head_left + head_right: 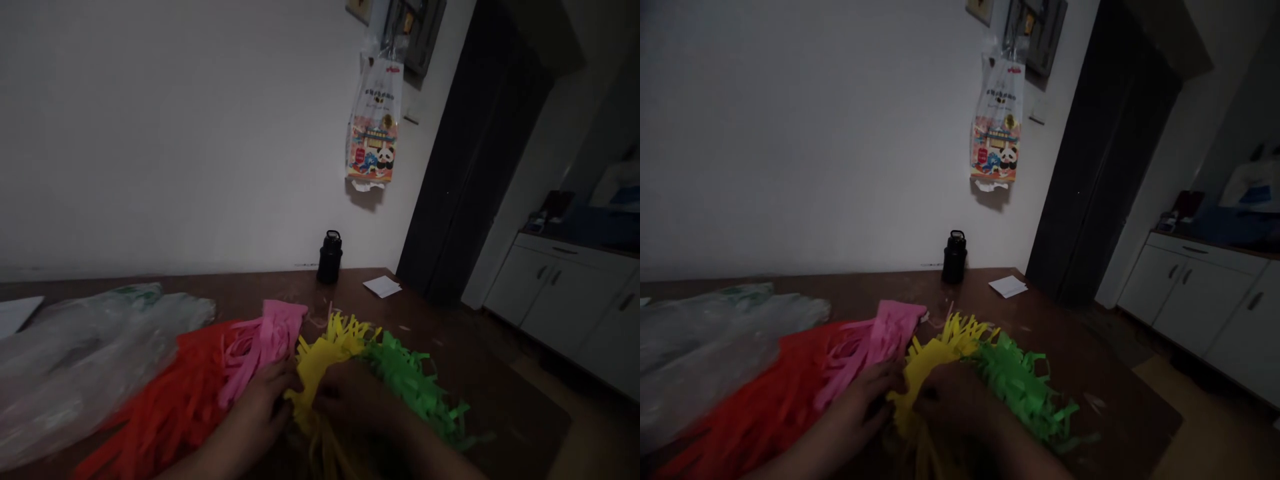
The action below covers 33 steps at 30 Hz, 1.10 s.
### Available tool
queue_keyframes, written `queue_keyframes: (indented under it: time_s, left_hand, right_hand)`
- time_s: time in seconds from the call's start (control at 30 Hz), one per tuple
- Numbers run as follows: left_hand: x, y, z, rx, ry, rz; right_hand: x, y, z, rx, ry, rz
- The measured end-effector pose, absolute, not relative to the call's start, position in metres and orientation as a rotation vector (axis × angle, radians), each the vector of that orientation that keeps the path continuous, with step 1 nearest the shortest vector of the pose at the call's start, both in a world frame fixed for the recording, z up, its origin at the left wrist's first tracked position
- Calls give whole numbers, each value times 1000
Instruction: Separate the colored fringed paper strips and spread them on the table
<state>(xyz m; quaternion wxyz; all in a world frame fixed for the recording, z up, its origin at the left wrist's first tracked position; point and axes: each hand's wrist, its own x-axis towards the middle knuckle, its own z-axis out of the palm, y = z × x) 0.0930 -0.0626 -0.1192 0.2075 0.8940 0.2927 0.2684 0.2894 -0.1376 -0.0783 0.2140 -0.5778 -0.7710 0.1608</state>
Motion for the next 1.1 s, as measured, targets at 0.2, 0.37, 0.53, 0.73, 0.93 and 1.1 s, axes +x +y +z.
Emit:
queue_keyframes:
  time_s: [0.2, 0.37, 0.53, 0.73, 0.93, 1.1]
  left_hand:
    - [94, -65, -115, 2421, 781, 740]
    - [96, -61, -116, 2330, 734, 751]
    - [96, -61, -115, 2313, 730, 761]
    - [96, -61, -116, 2310, 712, 777]
    - [97, -59, -118, 2316, 686, 786]
    - [97, -60, -115, 2321, 689, 792]
  right_hand:
    - [288, -133, -84, -1680, -2067, 407]
    - [284, -135, -85, -1686, -2000, 418]
    - [281, -135, -85, -1708, -1964, 452]
    - [277, -136, -86, -1734, -1909, 438]
    - [279, -132, -91, -1718, -1955, 391]
    - [278, -134, -87, -1703, -1912, 428]
